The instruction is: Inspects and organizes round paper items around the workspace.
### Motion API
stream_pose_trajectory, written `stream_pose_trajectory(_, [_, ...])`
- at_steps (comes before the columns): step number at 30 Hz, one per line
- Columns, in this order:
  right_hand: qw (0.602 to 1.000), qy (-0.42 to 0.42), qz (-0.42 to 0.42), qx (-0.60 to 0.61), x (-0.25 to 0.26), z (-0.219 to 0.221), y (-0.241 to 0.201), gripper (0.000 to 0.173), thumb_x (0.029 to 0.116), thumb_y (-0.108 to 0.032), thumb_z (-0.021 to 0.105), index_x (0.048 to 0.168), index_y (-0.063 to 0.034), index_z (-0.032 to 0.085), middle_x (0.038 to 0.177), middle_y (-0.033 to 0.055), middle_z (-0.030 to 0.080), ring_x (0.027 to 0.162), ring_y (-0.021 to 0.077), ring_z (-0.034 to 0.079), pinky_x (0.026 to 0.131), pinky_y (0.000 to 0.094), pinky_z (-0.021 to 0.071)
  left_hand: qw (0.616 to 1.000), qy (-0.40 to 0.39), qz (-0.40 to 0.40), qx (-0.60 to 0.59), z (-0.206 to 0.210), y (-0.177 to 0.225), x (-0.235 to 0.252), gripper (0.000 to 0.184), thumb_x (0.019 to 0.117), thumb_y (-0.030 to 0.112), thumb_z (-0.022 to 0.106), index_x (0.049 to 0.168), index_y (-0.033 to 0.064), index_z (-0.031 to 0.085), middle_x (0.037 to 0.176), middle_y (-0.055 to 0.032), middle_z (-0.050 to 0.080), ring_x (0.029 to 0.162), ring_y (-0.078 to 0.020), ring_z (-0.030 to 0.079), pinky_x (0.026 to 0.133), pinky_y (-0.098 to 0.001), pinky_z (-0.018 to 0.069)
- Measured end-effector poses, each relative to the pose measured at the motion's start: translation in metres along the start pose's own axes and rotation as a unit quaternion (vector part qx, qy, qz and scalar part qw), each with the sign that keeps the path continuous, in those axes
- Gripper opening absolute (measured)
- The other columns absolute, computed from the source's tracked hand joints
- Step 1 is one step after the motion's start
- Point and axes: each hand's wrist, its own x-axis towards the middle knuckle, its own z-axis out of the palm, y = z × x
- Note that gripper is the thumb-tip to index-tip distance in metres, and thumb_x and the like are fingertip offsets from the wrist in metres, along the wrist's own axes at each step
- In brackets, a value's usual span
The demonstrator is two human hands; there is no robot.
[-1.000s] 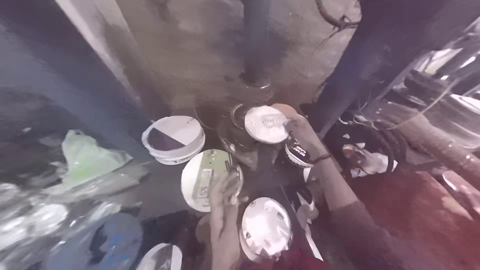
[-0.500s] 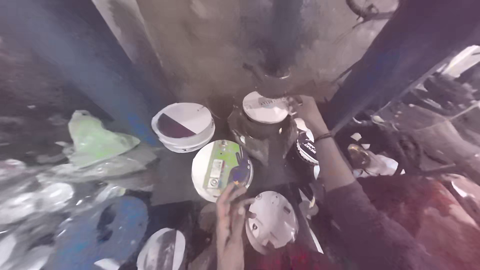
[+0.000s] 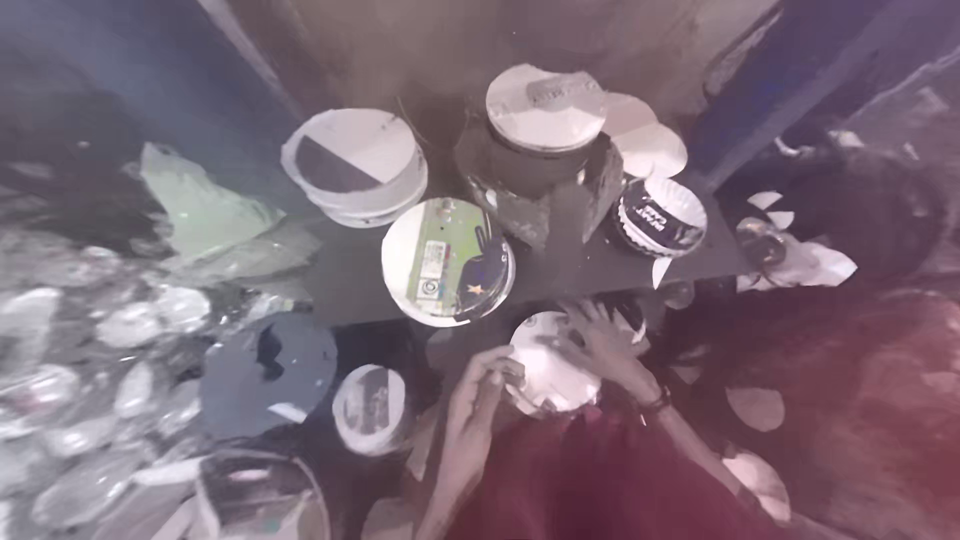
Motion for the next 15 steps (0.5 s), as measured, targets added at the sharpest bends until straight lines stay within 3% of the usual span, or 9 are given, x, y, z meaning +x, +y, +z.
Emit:
stream_pose_trajectory(2, [1.000, 0.012, -0.007, -0.024, 0.007, 0.014, 0.002, 0.071, 0.0974, -0.060, 0.054, 0.147, -0.0090, 0.055, 0.150, 0.0244, 0.050, 0.140, 0.0503, 0.042, 0.107, 0.0757, 0.0281, 0.999, 0.028, -0.013, 0.029, -0.004, 0.002, -0.003, 0.034, 0.1033, 0.008, 0.036, 0.130, -0.0041, 0.053, 0.107, -0.0025, 0.070, 0.090, -0.0113, 0.069, 0.073, -0.0278, 0.0594])
stream_pose_trajectory(3, [0.999, 0.038, -0.014, -0.015, 0.009, 0.017, 0.002, 0.064, 0.0978, -0.056, 0.056, 0.140, -0.0076, 0.062, 0.146, 0.0239, 0.054, 0.138, 0.0495, 0.045, 0.107, 0.0751, 0.0285, 0.998, 0.042, -0.017, 0.043, -0.005, 0.003, -0.003, 0.034, 0.1024, 0.007, 0.037, 0.131, -0.0044, 0.053, 0.108, -0.0021, 0.070, 0.091, -0.0109, 0.069, 0.074, -0.0276, 0.0593])
stream_pose_trajectory(5, [0.990, 0.130, -0.038, 0.031, 0.013, 0.019, 0.002, 0.041, 0.0963, -0.033, 0.066, 0.120, -0.0011, 0.072, 0.126, 0.0238, 0.067, 0.122, 0.0458, 0.059, 0.102, 0.0685, 0.0379, 0.994, 0.072, -0.013, 0.079, -0.007, 0.003, -0.003, 0.036, 0.1019, 0.008, 0.042, 0.134, -0.0061, 0.050, 0.113, -0.0040, 0.068, 0.097, -0.0097, 0.067, 0.077, -0.0268, 0.0585])
stream_pose_trajectory(7, [0.976, 0.186, -0.038, 0.111, 0.011, 0.015, -0.003, 0.025, 0.0964, -0.015, 0.065, 0.110, 0.0039, 0.072, 0.104, 0.0203, 0.073, 0.100, 0.0339, 0.070, 0.093, 0.0521, 0.0538, 0.986, 0.089, -0.014, 0.141, -0.008, 0.000, -0.005, 0.050, 0.0982, 0.014, 0.053, 0.142, -0.0087, 0.042, 0.134, -0.0137, 0.059, 0.115, -0.0130, 0.061, 0.087, -0.0284, 0.0559])
stream_pose_trajectory(9, [0.967, 0.191, -0.020, 0.169, 0.007, 0.013, -0.008, 0.021, 0.0987, -0.009, 0.060, 0.111, 0.0046, 0.071, 0.098, 0.0183, 0.074, 0.090, 0.0264, 0.072, 0.087, 0.0428, 0.0578, 0.976, 0.082, -0.023, 0.198, -0.010, -0.007, -0.007, 0.070, 0.0930, 0.025, 0.064, 0.148, -0.0080, 0.037, 0.150, -0.0217, 0.045, 0.133, -0.0204, 0.051, 0.096, -0.0317, 0.0528])
stream_pose_trajectory(11, [0.968, 0.203, -0.012, 0.145, 0.007, 0.019, -0.004, 0.021, 0.0989, -0.008, 0.060, 0.112, 0.0026, 0.071, 0.102, 0.0183, 0.073, 0.095, 0.0287, 0.072, 0.088, 0.0454, 0.0579, 0.974, 0.070, -0.043, 0.213, -0.010, -0.015, -0.007, 0.075, 0.0901, 0.029, 0.069, 0.150, -0.0052, 0.037, 0.154, -0.0226, 0.041, 0.137, -0.0255, 0.047, 0.098, -0.0359, 0.0527])
stream_pose_trajectory(13, [0.967, 0.234, 0.004, 0.105, 0.009, 0.023, 0.005, 0.021, 0.0963, -0.007, 0.063, 0.111, 0.0033, 0.074, 0.111, 0.0243, 0.070, 0.107, 0.0407, 0.067, 0.095, 0.0560, 0.0524, 0.975, 0.063, -0.060, 0.203, -0.006, -0.020, -0.007, 0.077, 0.0896, 0.028, 0.069, 0.151, -0.0036, 0.036, 0.155, -0.0226, 0.038, 0.138, -0.0263, 0.046, 0.100, -0.0365, 0.0518])
stream_pose_trajectory(14, [0.962, 0.253, 0.008, 0.104, 0.008, 0.022, 0.008, 0.020, 0.0952, -0.005, 0.065, 0.110, 0.0054, 0.074, 0.110, 0.0271, 0.069, 0.107, 0.0445, 0.065, 0.096, 0.0597, 0.0500, 0.977, 0.066, -0.066, 0.194, -0.003, -0.020, -0.007, 0.078, 0.0891, 0.026, 0.069, 0.152, -0.0027, 0.035, 0.157, -0.0223, 0.036, 0.139, -0.0259, 0.045, 0.102, -0.0364, 0.0510])
stream_pose_trajectory(15, [0.957, 0.269, 0.008, 0.109, 0.007, 0.018, 0.008, 0.019, 0.0952, -0.006, 0.064, 0.108, 0.0060, 0.073, 0.105, 0.0259, 0.070, 0.101, 0.0417, 0.068, 0.092, 0.0573, 0.0529, 0.977, 0.073, -0.063, 0.189, 0.000, -0.020, -0.004, 0.079, 0.0885, 0.025, 0.070, 0.153, -0.0023, 0.034, 0.157, -0.0225, 0.035, 0.139, -0.0260, 0.045, 0.102, -0.0363, 0.0508])
